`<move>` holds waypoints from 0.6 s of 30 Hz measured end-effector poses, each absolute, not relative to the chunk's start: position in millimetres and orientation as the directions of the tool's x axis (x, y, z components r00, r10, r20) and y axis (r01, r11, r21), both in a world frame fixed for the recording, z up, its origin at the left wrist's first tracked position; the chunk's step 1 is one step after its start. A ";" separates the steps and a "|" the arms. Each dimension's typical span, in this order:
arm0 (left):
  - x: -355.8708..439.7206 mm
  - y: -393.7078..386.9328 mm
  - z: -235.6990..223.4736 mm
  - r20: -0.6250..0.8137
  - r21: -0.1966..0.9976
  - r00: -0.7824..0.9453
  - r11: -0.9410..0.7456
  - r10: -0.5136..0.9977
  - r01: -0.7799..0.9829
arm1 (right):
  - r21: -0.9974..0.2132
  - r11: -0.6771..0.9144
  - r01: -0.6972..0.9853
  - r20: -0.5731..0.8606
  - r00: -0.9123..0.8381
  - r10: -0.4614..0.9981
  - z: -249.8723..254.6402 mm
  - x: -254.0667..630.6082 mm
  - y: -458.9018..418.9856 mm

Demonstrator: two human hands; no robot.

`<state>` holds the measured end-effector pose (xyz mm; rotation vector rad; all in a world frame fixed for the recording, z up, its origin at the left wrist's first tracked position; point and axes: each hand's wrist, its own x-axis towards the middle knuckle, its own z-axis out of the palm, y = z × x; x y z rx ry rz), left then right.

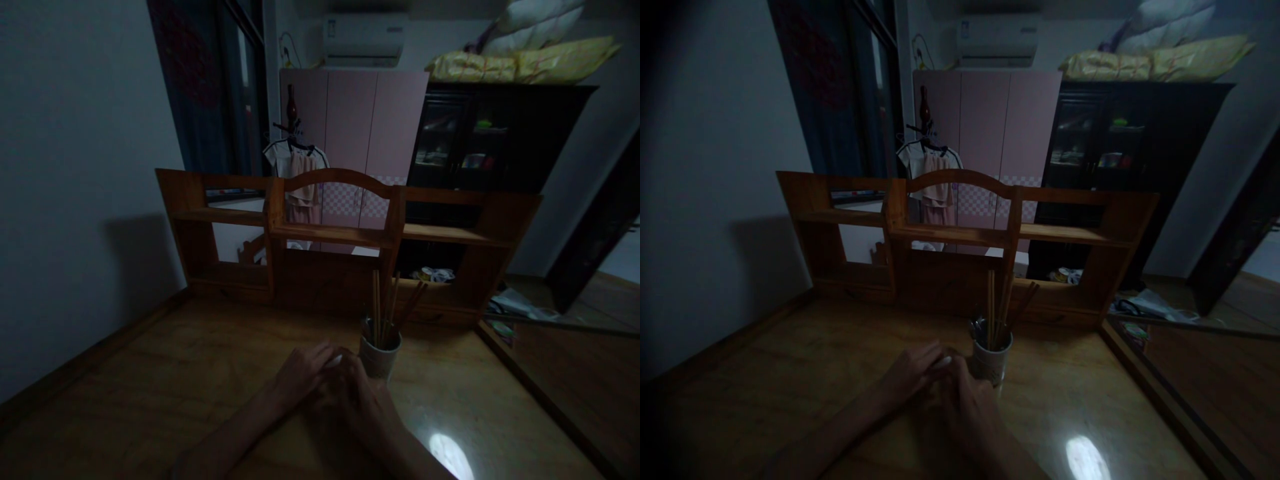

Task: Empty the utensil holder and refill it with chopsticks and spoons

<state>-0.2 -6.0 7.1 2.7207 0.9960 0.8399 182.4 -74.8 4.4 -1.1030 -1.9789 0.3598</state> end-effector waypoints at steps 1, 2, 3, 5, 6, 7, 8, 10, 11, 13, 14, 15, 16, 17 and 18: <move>-0.6 -6.1 7.8 0.472 0.272 0.645 -0.795 0.601 0.542 | -0.586 0.575 0.571 0.519 -0.282 0.807 4.0 182.2 -74.2; -0.8 -6.0 8.1 0.486 0.249 0.658 -0.813 0.575 0.526 | -0.582 0.573 0.576 0.516 -0.283 0.808 3.0 182.3 -73.3; -0.9 -5.9 8.2 0.505 0.229 0.664 -0.827 0.552 0.513 | -0.577 0.569 0.586 0.513 -0.282 0.811 1.4 182.6 -72.2; -0.8 -6.1 8.3 0.551 0.185 0.660 -0.846 0.511 0.500 | -0.582 0.550 0.599 0.504 -0.265 0.822 -2.7 183.6 -69.7; -0.8 -6.5 8.4 0.575 0.154 0.655 -0.851 0.490 0.502 | -0.596 0.542 0.593 0.498 -0.257 0.828 -4.8 184.3 -68.4; -0.9 -7.4 8.8 0.600 0.119 0.649 -0.854 0.468 0.506 | -0.615 0.538 0.577 0.495 -0.248 0.833 -6.6 185.0 -67.2; -1.1 -8.6 9.5 0.623 0.086 0.641 -0.854 0.448 0.513 | -0.635 0.539 0.553 0.498 -0.241 0.833 -7.9 185.7 -66.1; -1.5 -12.1 11.8 0.673 0.030 0.622 -0.855 0.400 0.517 | -0.662 0.557 0.502 0.515 -0.234 0.824 -7.9 186.8 -64.8; -1.6 -14.3 13.3 0.704 0.003 0.608 -0.857 0.367 0.515 | -0.668 0.567 0.482 0.527 -0.231 0.818 -6.7 187.1 -64.6; -1.6 -19.0 16.5 0.752 -0.058 0.591 -0.863 0.292 0.501 | -0.673 0.583 0.455 0.549 -0.222 0.806 -2.7 187.3 -65.2; -1.6 -21.2 18.0 0.769 -0.084 0.584 -0.864 0.261 0.496 | -0.672 0.594 0.442 0.559 -0.222 0.799 -0.5 187.2 -66.0; -1.6 -23.3 19.2 0.779 -0.105 0.580 -0.862 0.239 0.496 | -0.669 0.605 0.431 0.570 -0.224 0.790 1.3 186.9 -66.8; -1.7 -25.0 20.2 0.782 -0.118 0.579 -0.858 0.230 0.501 | -0.662 0.620 0.422 0.584 -0.228 0.779 2.6 186.5 -67.8; -1.8 -26.4 20.9 0.784 -0.126 0.578 -0.853 0.227 0.506 | -0.652 0.634 0.415 0.598 -0.232 0.767 3.2 186.1 -68.7; -2.0 -27.4 21.3 0.786 -0.129 0.575 -0.849 0.227 0.512 | -0.644 0.645 0.413 0.609 -0.234 0.758 3.2 185.6 -69.5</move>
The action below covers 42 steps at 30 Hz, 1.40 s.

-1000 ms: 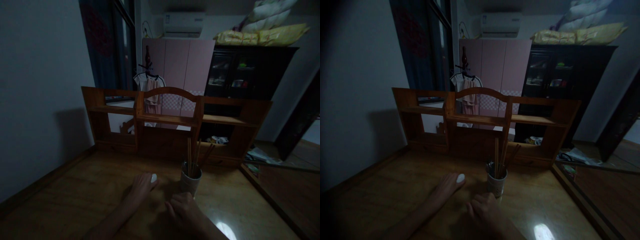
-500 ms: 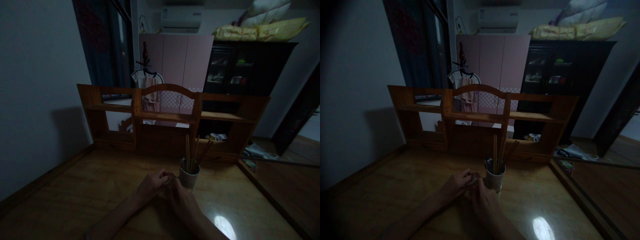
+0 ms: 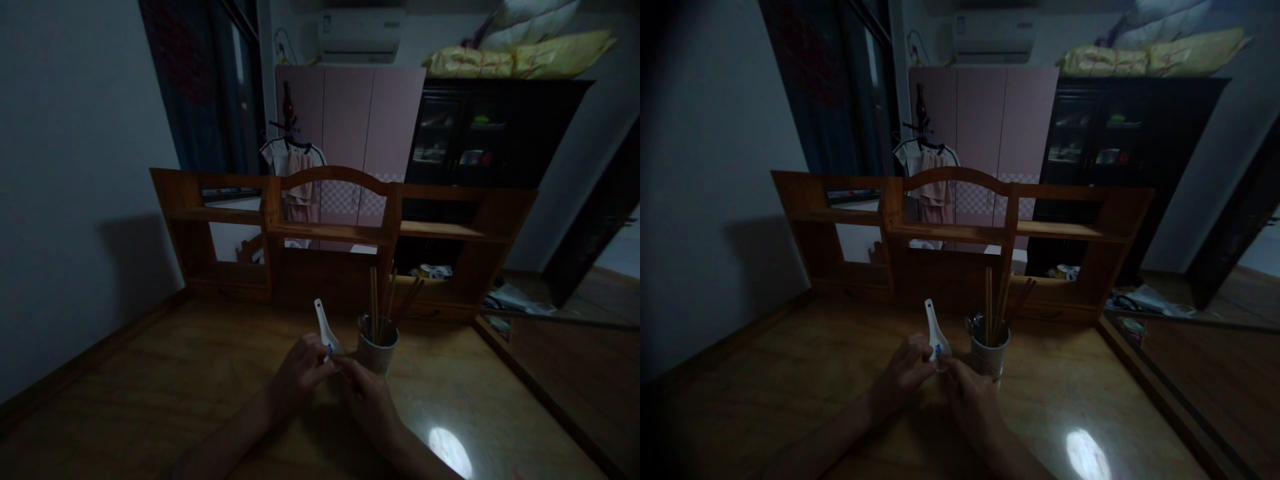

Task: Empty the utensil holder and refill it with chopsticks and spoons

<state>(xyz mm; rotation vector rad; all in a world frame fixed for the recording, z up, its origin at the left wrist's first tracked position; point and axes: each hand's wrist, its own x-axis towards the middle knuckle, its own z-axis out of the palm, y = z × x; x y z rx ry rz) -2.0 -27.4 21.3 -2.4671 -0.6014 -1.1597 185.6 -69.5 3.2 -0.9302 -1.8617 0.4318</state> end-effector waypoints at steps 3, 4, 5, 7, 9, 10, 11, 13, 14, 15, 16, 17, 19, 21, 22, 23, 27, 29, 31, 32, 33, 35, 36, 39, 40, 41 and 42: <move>-2.8 -29.0 22.0 0.800 -0.131 0.559 -0.846 0.217 0.516 | -0.632 0.647 0.426 0.623 -0.219 0.751 1.1 184.6 -70.9; -3.1 -29.3 22.4 0.806 -0.129 0.553 -0.847 0.214 0.516 | -0.632 0.643 0.432 0.622 -0.213 0.754 0.5 184.5 -71.1; -3.3 -29.6 23.0 0.808 -0.129 0.550 -0.847 0.212 0.516 | -0.630 0.641 0.439 0.623 -0.207 0.754 0.1 184.6 -71.4; -3.8 -30.2 24.2 0.812 -0.135 0.548 -0.849 0.201 0.511 | -0.620 0.643 0.450 0.631 -0.200 0.749 0.3 185.2 -71.9; -4.1 -31.1 25.4 0.812 -0.138 0.550 -0.854 0.193 0.503 | -0.610 0.647 0.457 0.637 -0.202 0.744 0.7 186.1 -72.3; -4.3 -31.7 25.8 0.813 -0.137 0.550 -0.856 0.191 0.499 | -0.604 0.649 0.462 0.640 -0.203 0.741 0.6 186.6 -72.5; -4.4 -32.3 26.3 0.812 -0.137 0.552 -0.858 0.188 0.494 | -0.598 0.650 0.469 0.641 -0.207 0.739 0.1 187.0 -72.4; -4.5 -33.7 27.2 0.811 -0.134 0.554 -0.863 0.187 0.486 | -0.577 0.654 0.489 0.647 -0.214 0.732 -2.1 187.5 -71.8; -4.5 -34.3 27.7 0.813 -0.131 0.552 -0.866 0.185 0.483 | -0.561 0.655 0.505 0.653 -0.216 0.726 -3.7 187.4 -71.3; -4.6 -34.8 28.1 0.816 -0.127 0.547 -0.867 0.185 0.482 | -0.542 0.658 0.523 0.663 -0.215 0.717 -5.3 187.1 -70.7; -4.7 -35.0 28.3 0.820 -0.122 0.542 -0.868 0.185 0.481 | -0.520 0.660 0.542 0.675 -0.213 0.707 -6.8 186.6 -70.2; -4.9 -35.0 28.1 0.828 -0.114 0.529 -0.869 0.184 0.482 | -0.497 0.663 0.560 0.687 -0.213 0.695 -8.1 185.9 -69.9; -5.8 -33.9 26.7 0.841 -0.107 0.511 -0.871 0.177 0.479 | -0.458 0.674 0.580 0.706 -0.224 0.672 -9.4 184.4 -69.9; -7.0 -31.8 23.9 0.850 -0.115 0.500 -0.869 0.165 0.481 | -0.449 0.688 0.570 0.711 -0.240 0.662 -9.2 183.1 -70.4; -7.5 -30.4 22.2 0.849 -0.122 0.502 -0.864 0.164 0.488 | -0.456 0.693 0.559 0.708 -0.244 0.663 -8.7 182.8 -70.7; -7.9 -28.9 20.5 0.848 -0.129 0.503 -0.857 0.165 0.499 | -0.465 0.694 0.550 0.707 -0.241 0.665 -8.3 182.8 -70.8; -7.8 -22.9 15.1 0.857 -0.132 0.484 -0.832 0.178 0.539 | -0.482 0.692 0.538 0.711 -0.222 0.667 -8.0 184.5 -70.3; -7.3 -20.7 13.7 0.867 -0.123 0.464 -0.826 0.180 0.550 | -0.477 0.699 0.533 0.715 -0.228 0.661 -8.3 185.4 -70.3; -7.0 -19.5 13.0 0.870 -0.119 0.459 -0.824 0.183 0.555 | -0.473 0.707 0.526 0.717 -0.238 0.655 -8.2 185.5 -70.6; -7.0 -19.4 12.9 0.868 -0.116 0.459 -0.823 0.188 0.555 | -0.475 0.709 0.521 0.716 -0.239 0.655 -8.0 185.3 -70.8; -7.0 -19.6 13.0 0.867 -0.113 0.460 -0.824 0.191 0.555 | -0.477 0.711 0.517 0.717 -0.239 0.655 -7.8 185.0 -71.0; -7.2 -20.3 13.3 0.867 -0.104 0.458 -0.827 0.197 0.552 | -0.479 0.711 0.514 0.715 -0.241 0.656 -7.7 184.5 -71.1; -7.3 -20.8 13.5 0.866 -0.100 0.458 -0.827 0.201 0.552 | -0.477 0.709 0.519 0.714 -0.243 0.657 -7.8 184.4 -70.9; -7.0 -21.7 13.8 0.866 -0.100 0.456 -0.825 0.203 0.557 | -0.460 0.709 0.535 0.713 -0.254 0.654 -8.9 184.7 -70.5; -6.8 -21.8 13.9 0.866 -0.099 0.456 -0.823 0.205 0.559 | -0.460 0.709 0.535 0.710 -0.257 0.655 -9.3 184.8 -70.4; -6.6 -21.7 13.9 0.867 -0.097 0.454 -0.822 0.208 0.562 | -0.463 0.709 0.531 0.709 -0.258 0.656 -9.6 184.8 -70.4; -6.4 -21.7 13.9 0.868 -0.095 0.451 -0.820 0.209 0.564 | -0.473 0.709 0.524 0.706 -0.257 0.660 -9.7 184.6 -70.5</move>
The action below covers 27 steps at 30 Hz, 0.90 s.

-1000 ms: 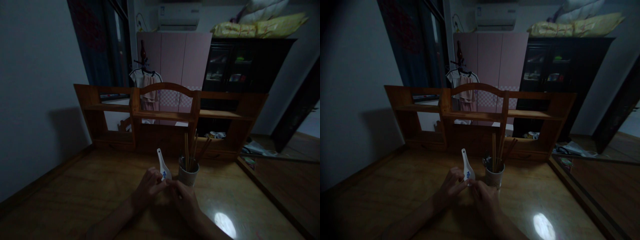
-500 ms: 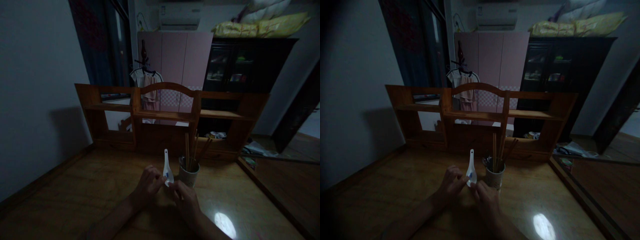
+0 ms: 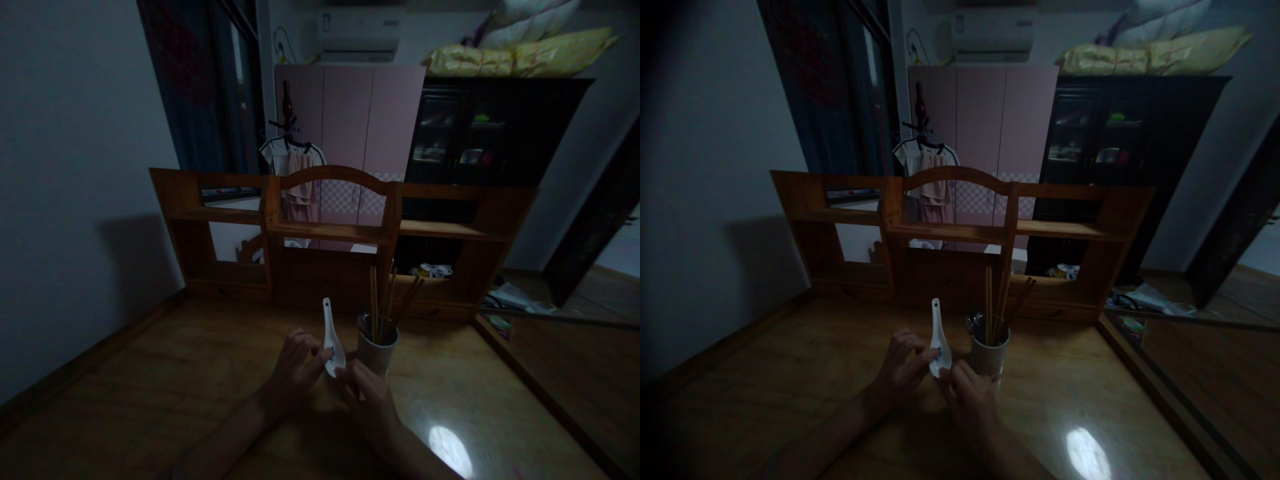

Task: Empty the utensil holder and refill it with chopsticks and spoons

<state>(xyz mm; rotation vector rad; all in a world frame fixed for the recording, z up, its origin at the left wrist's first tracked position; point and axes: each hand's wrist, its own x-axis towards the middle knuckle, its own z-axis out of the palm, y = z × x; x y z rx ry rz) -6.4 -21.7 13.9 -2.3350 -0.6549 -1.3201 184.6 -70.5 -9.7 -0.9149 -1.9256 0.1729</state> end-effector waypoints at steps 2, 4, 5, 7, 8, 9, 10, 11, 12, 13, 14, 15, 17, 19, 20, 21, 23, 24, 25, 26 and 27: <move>-5.9 -21.5 14.3 0.871 -0.092 0.443 -0.817 0.210 0.570 | -0.505 0.705 0.498 0.698 -0.245 0.673 -9.3 183.9 -70.8; -5.5 -21.4 15.2 0.876 -0.087 0.434 -0.814 0.212 0.574 | -0.540 0.699 0.470 0.685 -0.237 0.689 -8.4 183.2 -71.2; -5.4 -21.5 15.7 0.877 -0.084 0.431 -0.814 0.214 0.574 | -0.552 0.694 0.463 0.677 -0.237 0.697 -8.1 182.9 -71.3; -5.2 -21.7 16.7 0.878 -0.076 0.426 -0.815 0.219 0.575 | -0.561 0.683 0.468 0.662 -0.243 0.709 -8.1 182.9 -71.3; -5.1 -21.8 17.1 0.875 -0.072 0.427 -0.814 0.225 0.576 | -0.560 0.679 0.475 0.656 -0.245 0.713 -8.4 183.0 -71.2; -5.1 -21.8 17.2 0.873 -0.068 0.429 -0.813 0.231 0.579 | -0.559 0.675 0.481 0.653 -0.247 0.716 -8.8 183.3 -71.0; -5.0 -21.7 17.1 0.872 -0.067 0.429 -0.812 0.234 0.580 | -0.559 0.672 0.485 0.649 -0.247 0.719 -9.3 183.6 -70.9; -5.0 -21.6 16.9 0.872 -0.067 0.429 -0.811 0.235 0.581 | -0.563 0.666 0.489 0.644 -0.245 0.724 -9.6 183.8 -70.9; -5.0 -21.4 16.5 0.873 -0.066 0.427 -0.809 0.237 0.584 | -0.569 0.660 0.490 0.639 -0.242 0.730 -9.6 184.0 -71.0; -5.0 -21.2 16.1 0.874 -0.062 0.423 -0.809 0.239 0.585 | -0.577 0.655 0.488 0.635 -0.238 0.735 -9.4 184.1 -71.2; -5.0 -21.0 16.0 0.877 -0.054 0.416 -0.810 0.242 0.585 | -0.587 0.650 0.483 0.628 -0.234 0.742 -8.8 184.1 -71.5; -5.1 -20.9 16.0 0.877 -0.039 0.409 -0.810 0.253 0.585 | -0.598 0.646 0.474 0.624 -0.232 0.747 -8.1 184.0 -72.0; -5.2 -21.2 17.2 0.873 -0.004 0.397 -0.811 0.282 0.585 | -0.612 0.650 0.450 0.623 -0.231 0.747 -6.7 183.7 -73.0; -5.4 -21.5 19.4 0.874 0.024 0.383 -0.813 0.300 0.582 | -0.619 0.659 0.428 0.635 -0.221 0.740 -5.8 183.5 -73.8; -5.5 -21.4 20.4 0.873 0.032 0.380 -0.812 0.307 0.582 | -0.620 0.663 0.419 0.644 -0.211 0.735 -5.7 183.4 -74.0; -5.6 -20.9 21.2 0.869 0.037 0.381 -0.811 0.314 0.584 | -0.620 0.668 0.412 0.653 -0.200 0.730 -5.7 183.5 -74.1; -5.8 -18.6 21.4 0.843 0.061 0.399 -0.801 0.361 0.595 | -0.621 0.672 0.404 0.663 -0.188 0.725 -5.9 183.8 -74.0; -6.0 -16.9 20.7 0.822 0.086 0.406 -0.792 0.399 0.605 | -0.618 0.675 0.403 0.667 -0.187 0.721 -5.9 184.0 -74.0; -6.4 -14.9 19.4 0.803 0.121 0.402 -0.782 0.439 0.612 | -0.615 0.678 0.403 0.670 -0.187 0.718 -5.9 184.2 -74.2; -6.8 -12.9 17.8 0.789 0.161 0.390 -0.773 0.474 0.614 | -0.611 0.682 0.403 0.673 -0.188 0.715 -5.8 184.3 -74.6; -7.3 -11.1 16.1 0.779 0.200 0.378 -0.769 0.501 0.607 | -0.608 0.684 0.403 0.677 -0.188 0.712 -5.6 184.2 -75.2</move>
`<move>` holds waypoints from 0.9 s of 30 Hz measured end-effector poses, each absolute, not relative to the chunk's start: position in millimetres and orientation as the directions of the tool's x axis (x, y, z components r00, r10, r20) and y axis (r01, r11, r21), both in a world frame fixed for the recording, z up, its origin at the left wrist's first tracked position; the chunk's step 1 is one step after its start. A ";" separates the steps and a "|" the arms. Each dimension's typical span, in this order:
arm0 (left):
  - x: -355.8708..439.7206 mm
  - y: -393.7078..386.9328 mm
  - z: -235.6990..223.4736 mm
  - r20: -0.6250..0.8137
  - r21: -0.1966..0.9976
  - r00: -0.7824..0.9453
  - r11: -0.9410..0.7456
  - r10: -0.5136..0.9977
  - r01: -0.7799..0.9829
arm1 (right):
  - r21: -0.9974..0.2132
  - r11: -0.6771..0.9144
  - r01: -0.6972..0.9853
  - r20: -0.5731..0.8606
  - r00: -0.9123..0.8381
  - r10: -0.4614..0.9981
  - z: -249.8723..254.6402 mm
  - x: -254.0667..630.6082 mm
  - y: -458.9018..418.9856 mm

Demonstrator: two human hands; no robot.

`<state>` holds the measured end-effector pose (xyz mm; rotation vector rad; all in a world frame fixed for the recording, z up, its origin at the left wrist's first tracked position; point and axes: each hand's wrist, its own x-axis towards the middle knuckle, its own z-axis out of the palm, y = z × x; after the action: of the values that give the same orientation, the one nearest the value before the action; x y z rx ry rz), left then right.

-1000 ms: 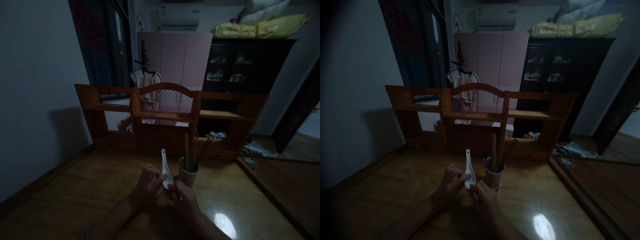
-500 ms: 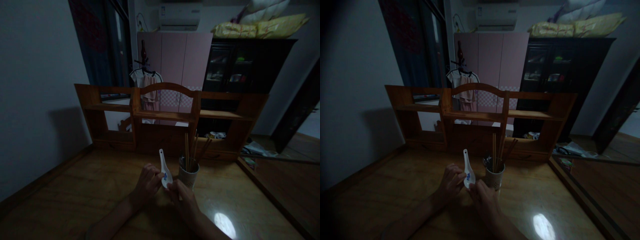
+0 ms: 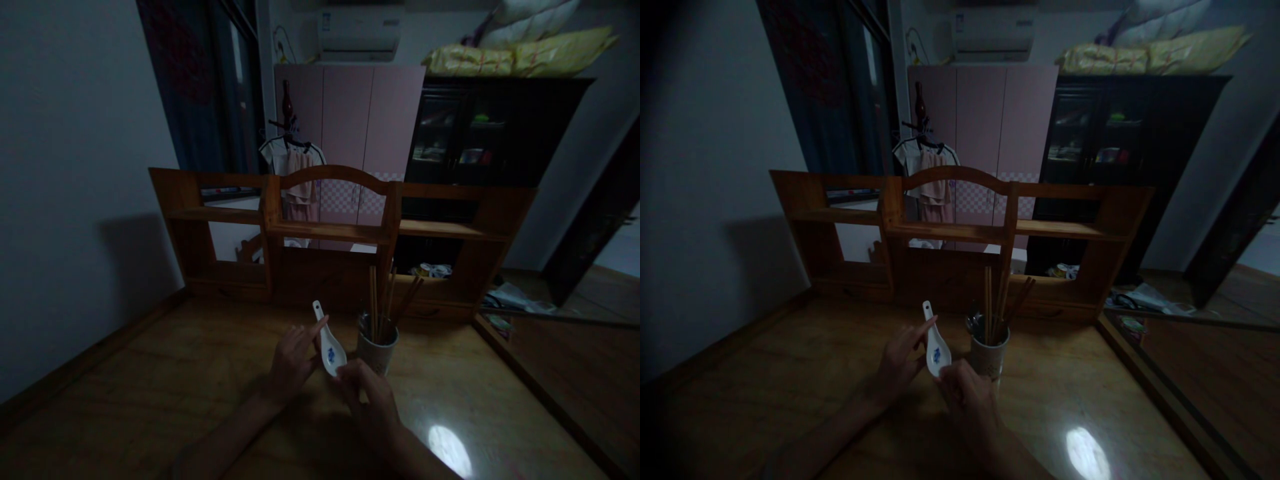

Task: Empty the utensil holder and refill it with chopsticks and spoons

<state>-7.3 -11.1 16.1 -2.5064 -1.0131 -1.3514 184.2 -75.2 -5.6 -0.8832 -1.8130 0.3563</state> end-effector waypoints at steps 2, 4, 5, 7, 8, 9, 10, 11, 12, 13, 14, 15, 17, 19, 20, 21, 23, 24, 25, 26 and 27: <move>-8.2 -8.5 13.6 0.772 0.255 0.363 -0.777 0.522 0.575 | -0.604 0.688 0.403 0.681 -0.188 0.708 -4.8 183.8 -76.6; -8.7 -8.0 13.4 0.763 0.278 0.382 -0.799 0.521 0.533 | -0.607 0.682 0.409 0.673 -0.192 0.714 -3.7 183.1 -77.7; -8.7 -8.4 14.1 0.757 0.289 0.391 -0.804 0.524 0.519 | -0.607 0.677 0.417 0.668 -0.195 0.719 -2.9 182.8 -77.8; -8.4 -9.9 16.0 0.752 0.303 0.393 -0.807 0.529 0.506 | -0.597 0.673 0.436 0.664 -0.201 0.720 -1.2 182.4 -77.1; -8.2 -10.6 16.8 0.753 0.303 0.394 -0.809 0.528 0.504 | -0.588 0.676 0.444 0.667 -0.206 0.716 -0.3 182.3 -76.4; -8.1 -11.2 17.3 0.754 0.301 0.394 -0.810 0.525 0.503 | -0.575 0.682 0.451 0.673 -0.213 0.708 0.7 182.3 -75.5; -8.1 -11.6 17.4 0.756 0.294 0.398 -0.813 0.519 0.502 | -0.561 0.690 0.457 0.680 -0.221 0.699 1.6 182.4 -74.7; -8.2 -11.7 17.1 0.755 0.288 0.406 -0.816 0.516 0.502 | -0.551 0.696 0.460 0.685 -0.227 0.692 2.4 182.6 -74.0; -8.5 -11.6 16.5 0.753 0.284 0.412 -0.818 0.514 0.501 | -0.543 0.700 0.463 0.688 -0.232 0.687 3.0 182.8 -73.6; -8.8 -11.3 15.9 0.750 0.284 0.415 -0.817 0.515 0.502 | -0.535 0.703 0.468 0.692 -0.235 0.683 3.4 183.0 -73.4; -9.1 -11.0 15.2 0.747 0.287 0.414 -0.814 0.520 0.505 | -0.528 0.705 0.473 0.695 -0.235 0.679 3.7 183.2 -73.5; -9.4 -10.7 14.7 0.744 0.292 0.411 -0.809 0.527 0.510 | -0.522 0.706 0.478 0.699 -0.235 0.676 3.8 183.4 -73.8; -9.8 -10.2 14.1 0.745 0.294 0.404 -0.805 0.531 0.515 | -0.507 0.710 0.489 0.701 -0.244 0.670 3.9 183.6 -74.7; -10.0 -10.3 14.3 0.746 0.293 0.406 -0.807 0.529 0.514 | -0.496 0.714 0.494 0.700 -0.259 0.666 4.3 183.5 -75.5; -10.0 -10.6 14.6 0.745 0.295 0.407 -0.808 0.529 0.511 | -0.494 0.716 0.494 0.699 -0.265 0.665 4.8 183.3 -75.9; -10.0 -10.9 15.0 0.742 0.299 0.409 -0.808 0.531 0.507 | -0.492 0.717 0.494 0.698 -0.267 0.664 5.2 183.1 -76.2; -10.0 -11.6 15.7 0.736 0.312 0.410 -0.808 0.538 0.500 | -0.498 0.712 0.494 0.695 -0.264 0.669 6.4 182.7 -76.8; -10.0 -11.9 15.9 0.736 0.317 0.408 -0.807 0.540 0.498 | -0.503 0.709 0.494 0.691 -0.263 0.673 7.0 182.6 -77.2; -10.0 -12.0 15.9 0.737 0.320 0.406 -0.808 0.540 0.495 | -0.507 0.706 0.494 0.686 -0.265 0.678 7.6 182.6 -77.8; -10.1 -12.1 15.6 0.740 0.323 0.402 -0.809 0.540 0.492 | -0.510 0.702 0.497 0.682 -0.265 0.682 8.3 182.8 -78.4; -10.1 -12.2 15.2 0.741 0.330 0.396 -0.807 0.543 0.490 | -0.513 0.698 0.500 0.676 -0.265 0.687 9.2 183.1 -79.1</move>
<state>-10.1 -12.2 15.2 -2.6731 -0.9895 -1.4546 183.1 -79.1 9.2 -0.9197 -1.9299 0.2403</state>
